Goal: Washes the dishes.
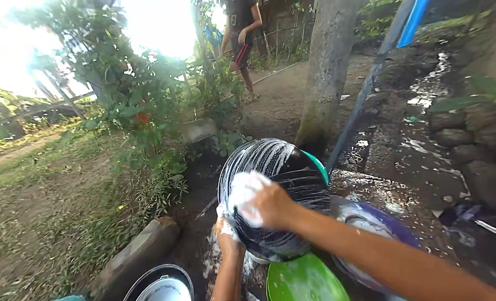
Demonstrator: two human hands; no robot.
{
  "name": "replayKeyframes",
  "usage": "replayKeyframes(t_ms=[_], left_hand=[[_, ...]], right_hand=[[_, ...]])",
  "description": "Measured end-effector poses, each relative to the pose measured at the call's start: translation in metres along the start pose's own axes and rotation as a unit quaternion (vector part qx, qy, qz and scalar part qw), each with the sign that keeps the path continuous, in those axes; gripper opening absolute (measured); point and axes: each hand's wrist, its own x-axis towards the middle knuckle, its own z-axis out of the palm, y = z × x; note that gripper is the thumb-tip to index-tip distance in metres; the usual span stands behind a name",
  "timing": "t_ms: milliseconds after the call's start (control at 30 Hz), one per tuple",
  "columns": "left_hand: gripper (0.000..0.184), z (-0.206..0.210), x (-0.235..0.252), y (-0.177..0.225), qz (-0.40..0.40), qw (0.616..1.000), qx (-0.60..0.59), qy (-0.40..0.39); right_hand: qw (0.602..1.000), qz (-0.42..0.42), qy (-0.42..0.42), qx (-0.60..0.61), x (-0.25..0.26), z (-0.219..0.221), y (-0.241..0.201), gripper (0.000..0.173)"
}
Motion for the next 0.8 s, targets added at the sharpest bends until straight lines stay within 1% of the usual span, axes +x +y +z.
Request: replayKeyframes(t_ms=[33,67,100,133,167,200,233,267,300,333,367,400,433,467,500,533,567,600,633,667,700,733,767,800], left_hand=[[0.034,-0.001,-0.003,0.001,-0.018,1.0,-0.008,0.002],[0.033,-0.003,-0.004,0.004,-0.035,0.999,-0.02,0.016],[0.032,-0.005,0.0,0.007,-0.045,0.998,-0.037,0.033],[0.031,-0.008,0.005,0.011,-0.049,0.996,-0.054,0.052],[0.032,-0.012,0.011,0.015,-0.051,0.994,-0.069,0.067],[0.034,-0.015,0.015,0.019,-0.054,0.993,-0.078,0.077],[0.035,-0.016,0.017,0.02,-0.052,0.992,-0.082,0.081],[0.035,-0.016,0.016,0.02,-0.046,0.992,-0.08,0.08],[0.035,-0.015,0.015,0.018,-0.035,0.994,-0.072,0.075],[0.034,-0.013,0.012,0.016,-0.024,0.996,-0.059,0.063],[0.033,-0.011,0.009,0.012,-0.012,0.998,-0.044,0.05],[0.033,-0.01,0.006,0.008,-0.004,0.999,-0.031,0.034],[0.032,-0.008,0.003,0.005,-0.002,0.999,-0.022,0.025],[0.033,-0.008,0.001,0.006,-0.004,1.0,-0.02,0.018],[0.032,-0.008,-0.001,0.008,-0.007,1.0,-0.023,0.018],[0.032,-0.01,-0.001,0.013,-0.006,0.999,-0.033,0.026],[0.032,-0.013,0.002,0.02,-0.003,0.998,-0.049,0.033],[0.033,-0.017,0.007,0.027,-0.001,0.997,-0.07,0.041],[0.033,-0.02,0.012,0.033,0.001,0.995,-0.088,0.052],[0.034,-0.023,0.016,0.036,0.002,0.993,-0.104,0.057],[0.035,-0.024,0.019,0.038,0.004,0.992,-0.11,0.066],[0.034,-0.024,0.019,0.038,0.006,0.991,-0.114,0.073],[0.034,-0.022,0.018,0.037,0.009,0.991,-0.112,0.076],[0.034,-0.02,0.014,0.036,0.011,0.992,-0.106,0.073]], right_hand=[[0.998,0.062,-0.02,0.028,0.014,-0.01,0.021,0.029],[0.988,0.143,-0.016,0.064,0.019,-0.02,0.051,0.031],[0.97,0.224,0.01,0.096,0.015,-0.029,0.081,0.033],[0.944,0.3,0.051,0.127,0.003,-0.035,0.101,0.036],[0.92,0.355,0.088,0.144,-0.016,-0.036,0.105,0.041],[0.914,0.363,0.12,0.138,-0.037,-0.033,0.091,0.045],[0.93,0.318,0.15,0.108,-0.057,-0.023,0.068,0.047],[0.953,0.232,0.182,0.071,-0.073,-0.006,0.041,0.044],[0.969,0.133,0.205,0.046,-0.082,0.013,0.017,0.035],[0.98,0.043,0.192,0.036,-0.08,0.028,-0.003,0.028],[0.988,-0.016,0.153,0.021,-0.069,0.033,-0.018,0.025],[0.992,-0.034,0.12,0.006,-0.052,0.032,-0.022,0.026],[0.996,-0.016,0.091,0.006,-0.032,0.023,-0.014,0.028],[0.997,0.033,0.071,0.021,-0.012,0.008,0.005,0.032],[0.991,0.111,0.056,0.05,0.003,-0.008,0.03,0.036],[0.974,0.198,0.056,0.089,0.01,-0.025,0.057,0.04],[0.951,0.27,0.083,0.125,0.009,-0.036,0.079,0.041],[0.926,0.32,0.118,0.159,-0.002,-0.042,0.09,0.043],[0.912,0.337,0.154,0.177,-0.019,-0.041,0.086,0.047],[0.915,0.314,0.189,0.166,-0.039,-0.033,0.071,0.05],[0.93,0.262,0.223,0.132,-0.058,-0.019,0.049,0.053],[0.945,0.189,0.248,0.096,-0.073,-0.001,0.025,0.049],[0.957,0.109,0.263,0.061,-0.079,0.017,0.005,0.037],[0.969,0.031,0.244,0.039,-0.075,0.027,-0.013,0.029]])
